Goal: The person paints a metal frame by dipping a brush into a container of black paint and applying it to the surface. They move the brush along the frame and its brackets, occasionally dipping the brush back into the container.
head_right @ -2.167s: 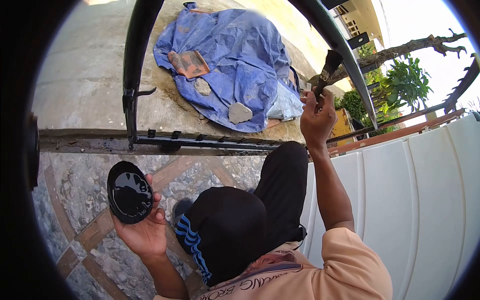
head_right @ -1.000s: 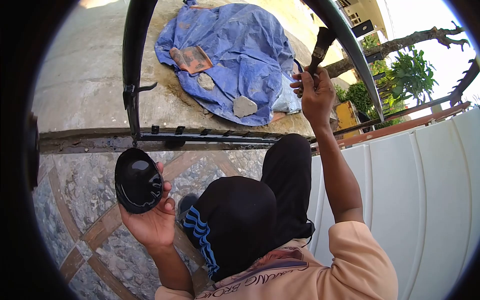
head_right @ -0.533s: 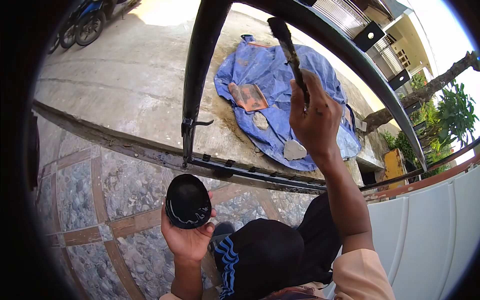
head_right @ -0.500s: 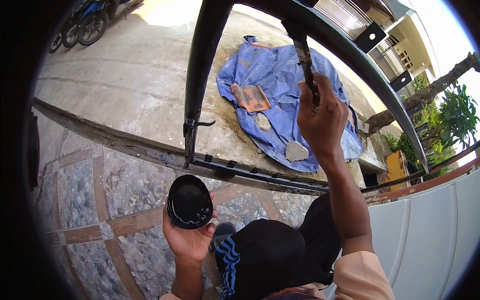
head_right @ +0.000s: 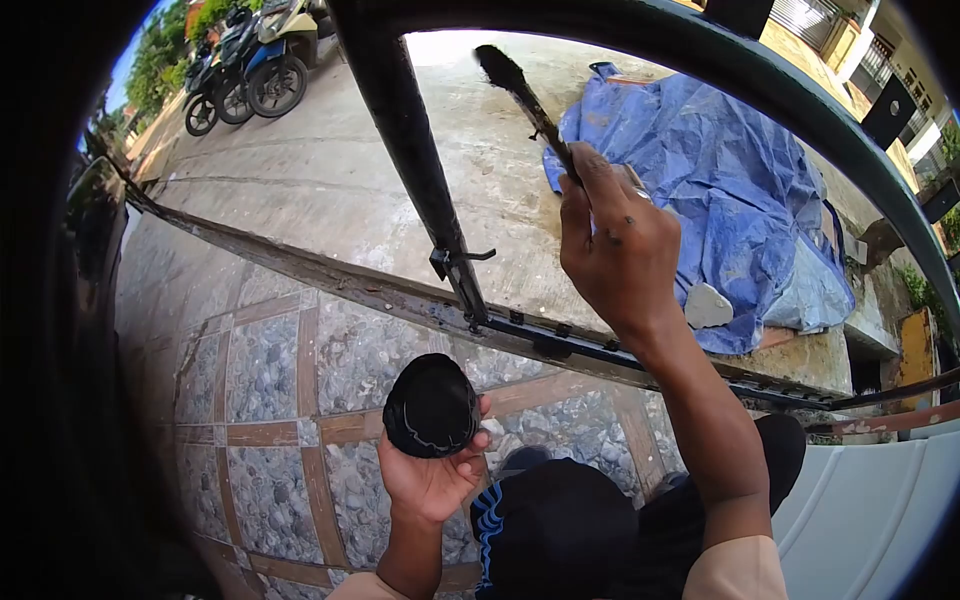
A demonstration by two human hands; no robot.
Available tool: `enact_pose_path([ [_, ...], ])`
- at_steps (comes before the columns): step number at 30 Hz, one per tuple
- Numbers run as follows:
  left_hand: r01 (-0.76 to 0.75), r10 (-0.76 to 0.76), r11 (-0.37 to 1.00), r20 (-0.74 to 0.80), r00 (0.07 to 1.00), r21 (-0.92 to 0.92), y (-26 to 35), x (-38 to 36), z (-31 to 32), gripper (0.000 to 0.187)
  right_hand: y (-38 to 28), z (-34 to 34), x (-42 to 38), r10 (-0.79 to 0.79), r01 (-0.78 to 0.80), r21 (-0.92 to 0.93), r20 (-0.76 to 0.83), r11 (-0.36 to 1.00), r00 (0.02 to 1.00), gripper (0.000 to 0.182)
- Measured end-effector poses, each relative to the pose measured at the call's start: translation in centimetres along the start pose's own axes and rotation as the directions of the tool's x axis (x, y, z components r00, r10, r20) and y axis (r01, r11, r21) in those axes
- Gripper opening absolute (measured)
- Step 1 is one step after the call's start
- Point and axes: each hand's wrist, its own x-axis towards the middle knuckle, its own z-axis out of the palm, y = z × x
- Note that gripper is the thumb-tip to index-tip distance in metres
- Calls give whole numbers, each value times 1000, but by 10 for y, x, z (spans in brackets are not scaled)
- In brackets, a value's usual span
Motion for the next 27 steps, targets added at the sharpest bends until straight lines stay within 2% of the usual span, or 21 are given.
enact_pose_path([
  [3,32,-32,999,22,999,-13,-5,7,-4,69,-1,5,10,-43,39,96,47,995,998,28],
  [4,40,-40,999,14,999,-23,-6,10,-3,69,0,11,15,20,-19,168,-5,986,1000,26],
  [7,34,-32,999,63,997,-19,-14,16,-3,68,11,11,18,46,-47,116,11,992,999,23],
  [9,33,-31,999,88,996,-29,-18,22,-2,69,11,16,13,51,-61,125,79,990,996,19],
  [11,37,-35,999,84,996,-28,-20,28,-4,69,6,27,14,71,-85,181,79,980,994,18],
  [12,39,-37,999,80,996,-30,-21,30,-4,69,2,28,17,77,-94,100,161,991,984,32],
  [13,38,-36,999,72,997,-28,-21,31,-2,69,-1,34,15,25,-40,121,119,992,993,35],
  [16,34,-32,999,55,998,-23,-22,33,0,69,-9,34,-6,-71,41,146,206,988,976,44],
  [19,29,-28,1000,61,998,-12,-21,36,1,69,2,25,-14,17,-52,162,214,985,977,41],
  [21,38,-38,999,63,997,-10,-21,39,-1,69,10,29,0,120,-134,233,75,963,990,37],
  [26,56,-55,998,96,994,-11,-25,45,-4,71,-8,39,19,-41,25,237,62,971,997,36],
  [27,57,-55,998,105,993,-11,-25,44,-5,72,-8,39,12,-40,14,225,109,974,993,36],
])
